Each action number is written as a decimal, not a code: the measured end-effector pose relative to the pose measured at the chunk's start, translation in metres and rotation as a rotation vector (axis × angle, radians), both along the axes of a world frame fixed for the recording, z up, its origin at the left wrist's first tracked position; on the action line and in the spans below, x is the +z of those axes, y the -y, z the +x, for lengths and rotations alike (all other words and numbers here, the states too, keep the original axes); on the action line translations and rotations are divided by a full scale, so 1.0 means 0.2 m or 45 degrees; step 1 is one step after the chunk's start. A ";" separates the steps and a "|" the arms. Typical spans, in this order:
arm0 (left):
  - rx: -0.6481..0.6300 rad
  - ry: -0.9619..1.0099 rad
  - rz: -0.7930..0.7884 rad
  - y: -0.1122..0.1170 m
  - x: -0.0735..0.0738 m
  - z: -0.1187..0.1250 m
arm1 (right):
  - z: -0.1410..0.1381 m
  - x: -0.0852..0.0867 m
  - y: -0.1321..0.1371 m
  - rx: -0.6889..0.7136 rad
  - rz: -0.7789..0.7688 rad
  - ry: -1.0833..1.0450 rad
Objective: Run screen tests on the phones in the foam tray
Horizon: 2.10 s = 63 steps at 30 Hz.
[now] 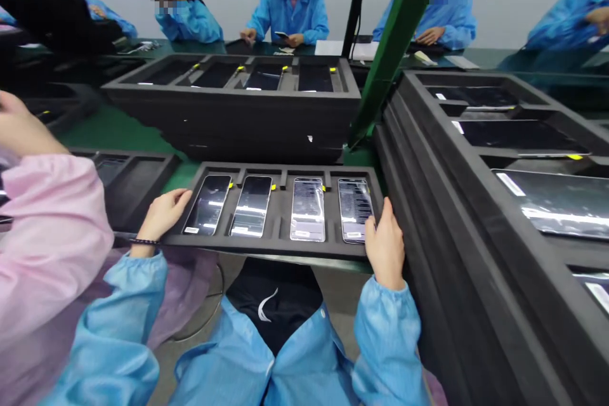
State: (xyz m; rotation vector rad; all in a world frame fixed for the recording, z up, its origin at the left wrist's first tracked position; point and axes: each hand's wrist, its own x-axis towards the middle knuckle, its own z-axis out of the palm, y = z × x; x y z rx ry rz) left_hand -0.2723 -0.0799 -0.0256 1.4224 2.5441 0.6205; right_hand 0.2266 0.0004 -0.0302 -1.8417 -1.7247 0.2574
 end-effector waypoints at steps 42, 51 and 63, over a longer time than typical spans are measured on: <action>0.053 0.048 0.834 -0.19 0.10 0.26 | -0.74 0.20 -0.07 0.593 0.720 -0.279; 0.266 0.072 0.818 -0.28 0.15 0.42 | -1.14 0.04 -0.04 0.578 0.643 -0.315; 0.201 0.139 0.932 -0.23 0.11 0.35 | -1.08 0.04 -0.06 0.725 0.599 -0.185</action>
